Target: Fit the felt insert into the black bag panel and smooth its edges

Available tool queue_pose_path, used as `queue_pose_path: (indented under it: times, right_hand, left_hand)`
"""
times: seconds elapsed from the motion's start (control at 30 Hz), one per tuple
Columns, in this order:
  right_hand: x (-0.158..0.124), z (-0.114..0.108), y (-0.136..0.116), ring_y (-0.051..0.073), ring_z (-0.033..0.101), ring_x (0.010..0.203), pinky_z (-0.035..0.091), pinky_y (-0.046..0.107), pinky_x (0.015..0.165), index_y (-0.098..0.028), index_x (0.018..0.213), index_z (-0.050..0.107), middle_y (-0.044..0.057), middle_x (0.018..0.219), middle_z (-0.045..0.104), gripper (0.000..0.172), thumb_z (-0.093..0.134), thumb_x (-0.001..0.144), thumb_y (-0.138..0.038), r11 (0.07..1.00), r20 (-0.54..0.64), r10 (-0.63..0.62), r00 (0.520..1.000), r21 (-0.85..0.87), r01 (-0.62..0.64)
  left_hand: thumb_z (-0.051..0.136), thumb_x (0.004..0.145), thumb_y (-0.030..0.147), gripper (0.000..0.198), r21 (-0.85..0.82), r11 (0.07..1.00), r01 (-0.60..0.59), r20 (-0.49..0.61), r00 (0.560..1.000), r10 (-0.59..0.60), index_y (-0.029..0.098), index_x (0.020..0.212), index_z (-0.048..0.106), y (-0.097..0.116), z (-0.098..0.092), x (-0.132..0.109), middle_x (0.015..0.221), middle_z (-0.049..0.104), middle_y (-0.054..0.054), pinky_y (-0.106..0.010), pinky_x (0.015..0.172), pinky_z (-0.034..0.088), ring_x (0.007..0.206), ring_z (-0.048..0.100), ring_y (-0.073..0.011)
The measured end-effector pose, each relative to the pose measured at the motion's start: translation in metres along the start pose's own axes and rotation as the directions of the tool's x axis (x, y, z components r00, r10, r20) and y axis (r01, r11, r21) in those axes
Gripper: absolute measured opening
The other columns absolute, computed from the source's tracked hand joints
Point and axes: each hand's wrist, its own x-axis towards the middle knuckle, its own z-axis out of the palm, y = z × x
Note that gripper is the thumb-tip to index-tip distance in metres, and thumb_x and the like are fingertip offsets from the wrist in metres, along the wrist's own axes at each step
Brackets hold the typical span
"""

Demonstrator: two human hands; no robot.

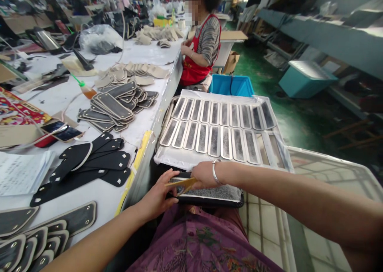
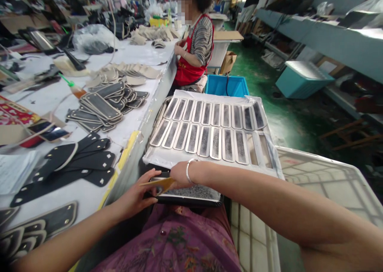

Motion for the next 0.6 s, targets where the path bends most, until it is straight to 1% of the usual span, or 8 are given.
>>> queue_pose_path:
  times: [0.03,0.1,0.17,0.23,0.33,0.4,0.5,0.6]
  right_hand:
    - [-0.005,0.004,0.001,0.021,0.059,0.071,0.036,0.026,0.057,-0.014,0.083,0.066,0.007,0.073,0.063,0.024,0.060,0.077,-0.037,0.999,-0.003,0.013,1.000,0.041,-0.013]
    - [-0.016,0.014,0.001,0.017,0.056,0.067,0.034,0.023,0.054,-0.016,0.084,0.063,0.003,0.072,0.061,0.021,0.059,0.076,-0.034,0.972,-0.065,0.038,0.997,0.234,-0.022]
    - [-0.022,0.027,-0.006,0.013,0.052,0.062,0.034,0.021,0.052,-0.018,0.086,0.059,-0.001,0.070,0.058,0.018,0.058,0.074,-0.030,0.897,-0.185,0.092,0.978,0.442,-0.001]
    - [-0.020,0.045,-0.019,0.012,0.050,0.061,0.034,0.021,0.055,-0.018,0.088,0.056,-0.002,0.070,0.056,0.017,0.058,0.073,-0.026,0.848,-0.321,0.165,0.933,0.529,0.032]
    - [-0.006,0.070,-0.044,0.015,0.053,0.073,0.037,0.023,0.065,-0.016,0.088,0.057,0.002,0.081,0.059,0.016,0.057,0.072,-0.019,0.889,-0.486,0.191,0.853,0.455,0.060]
    - [0.005,0.082,-0.059,0.018,0.053,0.082,0.037,0.026,0.072,-0.016,0.091,0.057,0.005,0.089,0.059,0.020,0.056,0.071,-0.015,0.923,-0.546,0.203,0.813,0.383,0.027]
    - [0.015,0.086,-0.076,0.021,0.053,0.087,0.038,0.030,0.077,-0.016,0.095,0.057,0.008,0.093,0.059,0.023,0.053,0.073,-0.014,0.949,-0.580,0.240,0.779,0.310,-0.061]
    - [0.015,0.081,-0.086,0.025,0.055,0.087,0.041,0.036,0.076,-0.017,0.091,0.059,0.009,0.093,0.061,0.019,0.049,0.075,-0.013,0.952,-0.580,0.295,0.759,0.245,-0.184]
  left_hand:
    - [0.059,0.072,0.010,0.010,-0.012,1.000,0.003,0.032,0.999,-0.002,0.016,0.077,0.053,0.000,-0.003,0.000,0.140,0.031,-0.007,-0.051,0.109,0.020,0.134,0.018,-0.0269]
    - [0.060,0.072,0.010,0.016,-0.064,0.998,-0.013,0.062,0.998,0.016,0.017,0.085,0.054,-0.001,-0.007,-0.003,0.140,0.030,-0.008,-0.050,0.109,0.021,0.134,0.018,-0.0259]
    - [0.060,0.074,0.011,0.031,-0.136,0.990,-0.024,0.036,0.999,0.029,0.018,0.102,0.050,-0.002,-0.010,-0.007,0.139,0.030,-0.011,-0.047,0.108,0.025,0.133,0.022,-0.0239]
    - [0.060,0.076,0.014,0.045,-0.165,0.986,-0.023,-0.020,1.000,0.020,0.018,0.117,0.042,-0.004,-0.009,-0.011,0.139,0.028,-0.014,-0.044,0.107,0.028,0.131,0.026,-0.0227]
    - [0.058,0.077,0.018,0.061,-0.089,0.995,-0.054,-0.093,0.995,0.046,0.019,0.132,0.031,-0.011,-0.004,-0.011,0.141,0.027,-0.014,-0.044,0.108,0.027,0.131,0.026,-0.0224]
    - [0.054,0.079,0.017,0.064,-0.050,0.995,-0.087,-0.113,0.990,0.081,0.019,0.137,0.026,-0.019,0.003,-0.008,0.142,0.026,-0.013,-0.044,0.109,0.025,0.132,0.025,-0.0217]
    - [0.047,0.083,0.019,0.058,-0.059,0.995,-0.083,-0.125,0.989,0.075,0.019,0.137,0.028,-0.036,0.015,-0.005,0.144,0.022,-0.012,-0.044,0.110,0.023,0.133,0.024,-0.0212]
    - [0.041,0.087,0.020,0.054,-0.076,0.995,-0.064,-0.176,0.983,0.050,0.021,0.139,0.026,-0.054,0.028,-0.001,0.145,0.021,-0.012,-0.046,0.110,0.023,0.133,0.024,-0.0214]
